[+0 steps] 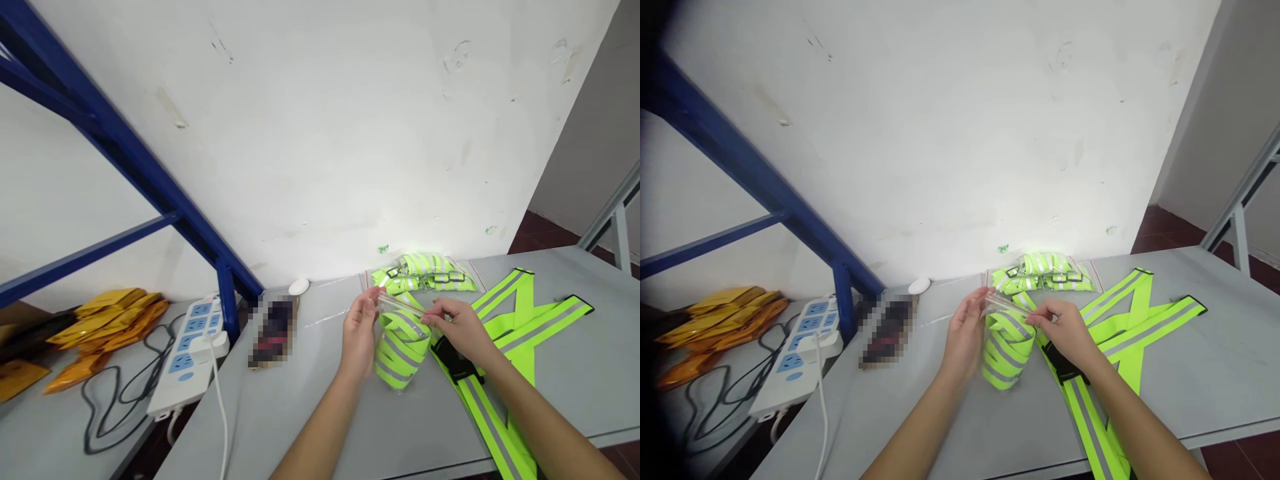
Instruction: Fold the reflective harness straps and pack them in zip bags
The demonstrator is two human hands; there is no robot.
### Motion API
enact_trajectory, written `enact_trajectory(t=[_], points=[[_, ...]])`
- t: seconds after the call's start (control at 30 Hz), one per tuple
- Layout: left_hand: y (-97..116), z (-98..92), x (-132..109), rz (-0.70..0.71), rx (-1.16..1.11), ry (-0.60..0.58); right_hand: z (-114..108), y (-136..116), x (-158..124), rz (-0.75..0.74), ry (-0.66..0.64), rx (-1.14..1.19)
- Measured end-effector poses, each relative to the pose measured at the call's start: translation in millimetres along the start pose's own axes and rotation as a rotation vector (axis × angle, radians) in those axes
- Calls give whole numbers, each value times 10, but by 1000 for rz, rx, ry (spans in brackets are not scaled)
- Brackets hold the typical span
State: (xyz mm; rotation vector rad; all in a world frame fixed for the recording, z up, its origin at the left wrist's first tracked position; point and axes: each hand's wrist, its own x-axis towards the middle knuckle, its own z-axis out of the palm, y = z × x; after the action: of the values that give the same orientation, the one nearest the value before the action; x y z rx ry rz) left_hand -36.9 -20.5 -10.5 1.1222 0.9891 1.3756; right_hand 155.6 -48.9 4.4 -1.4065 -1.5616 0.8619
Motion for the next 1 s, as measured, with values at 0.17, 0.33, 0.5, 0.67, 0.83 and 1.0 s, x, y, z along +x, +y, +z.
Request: enact_trajectory(t=[0.17,0.33,0.5,0.67,0.83,1.0], points=[[24,37,-134,489,586,28,-128,72,36,39,-167,139],[23,144,-260,565,1135,-284,26,238,83,77,-188,205],[-81,175,-263,177,1481,-526,191,281,41,44,-157,-140],[-79,66,-211,99,1473,-694,202,209,-17,-81,-123,-484],[-76,17,-215,153,1453,-729,222,160,-15,-276,-16,-675],[-108,-79,-339,163,1605,-436,414,68,-96,-543,-297,-721]])
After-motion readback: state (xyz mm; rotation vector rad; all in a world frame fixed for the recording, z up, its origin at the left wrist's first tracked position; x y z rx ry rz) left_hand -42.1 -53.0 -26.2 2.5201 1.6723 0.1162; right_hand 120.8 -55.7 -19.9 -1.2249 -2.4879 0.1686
